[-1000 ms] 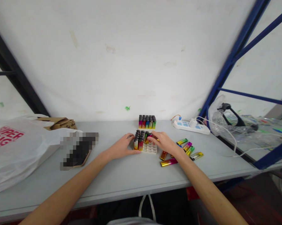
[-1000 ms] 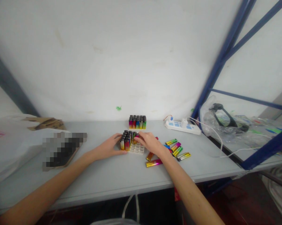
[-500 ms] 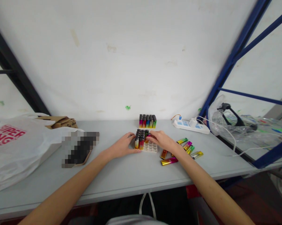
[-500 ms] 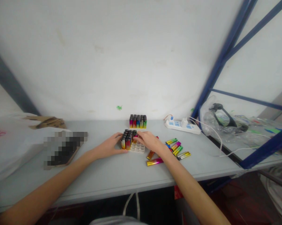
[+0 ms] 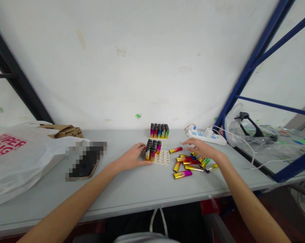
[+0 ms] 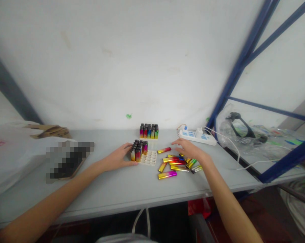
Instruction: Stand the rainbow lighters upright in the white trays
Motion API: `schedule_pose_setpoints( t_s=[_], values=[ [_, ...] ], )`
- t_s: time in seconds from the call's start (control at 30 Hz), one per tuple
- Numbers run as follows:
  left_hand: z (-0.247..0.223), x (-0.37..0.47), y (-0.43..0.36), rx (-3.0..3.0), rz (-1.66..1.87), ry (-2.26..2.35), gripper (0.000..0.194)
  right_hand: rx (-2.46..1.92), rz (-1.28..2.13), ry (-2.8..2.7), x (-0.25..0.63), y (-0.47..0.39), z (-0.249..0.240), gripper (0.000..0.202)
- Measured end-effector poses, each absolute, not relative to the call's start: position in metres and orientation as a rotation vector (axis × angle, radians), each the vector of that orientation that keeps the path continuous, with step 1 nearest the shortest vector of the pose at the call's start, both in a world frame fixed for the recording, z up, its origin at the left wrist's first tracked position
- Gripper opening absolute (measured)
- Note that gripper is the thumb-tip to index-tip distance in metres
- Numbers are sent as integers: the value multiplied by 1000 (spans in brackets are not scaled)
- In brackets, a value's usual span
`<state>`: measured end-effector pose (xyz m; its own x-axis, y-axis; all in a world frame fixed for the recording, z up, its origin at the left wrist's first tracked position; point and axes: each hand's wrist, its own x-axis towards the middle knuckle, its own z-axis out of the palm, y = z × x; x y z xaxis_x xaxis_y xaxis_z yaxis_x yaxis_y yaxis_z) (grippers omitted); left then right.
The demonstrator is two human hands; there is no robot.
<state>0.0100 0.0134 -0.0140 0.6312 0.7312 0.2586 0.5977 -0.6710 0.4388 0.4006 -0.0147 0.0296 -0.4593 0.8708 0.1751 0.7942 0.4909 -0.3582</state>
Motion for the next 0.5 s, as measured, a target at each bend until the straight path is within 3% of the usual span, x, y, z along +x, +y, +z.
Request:
schedule_pose_setpoints(
  t_s=[0.5],
  values=[
    [-11, 11, 11, 2531, 611, 1058, 76, -1592, 522, -2338, 479, -23, 28, 54]
  ],
)
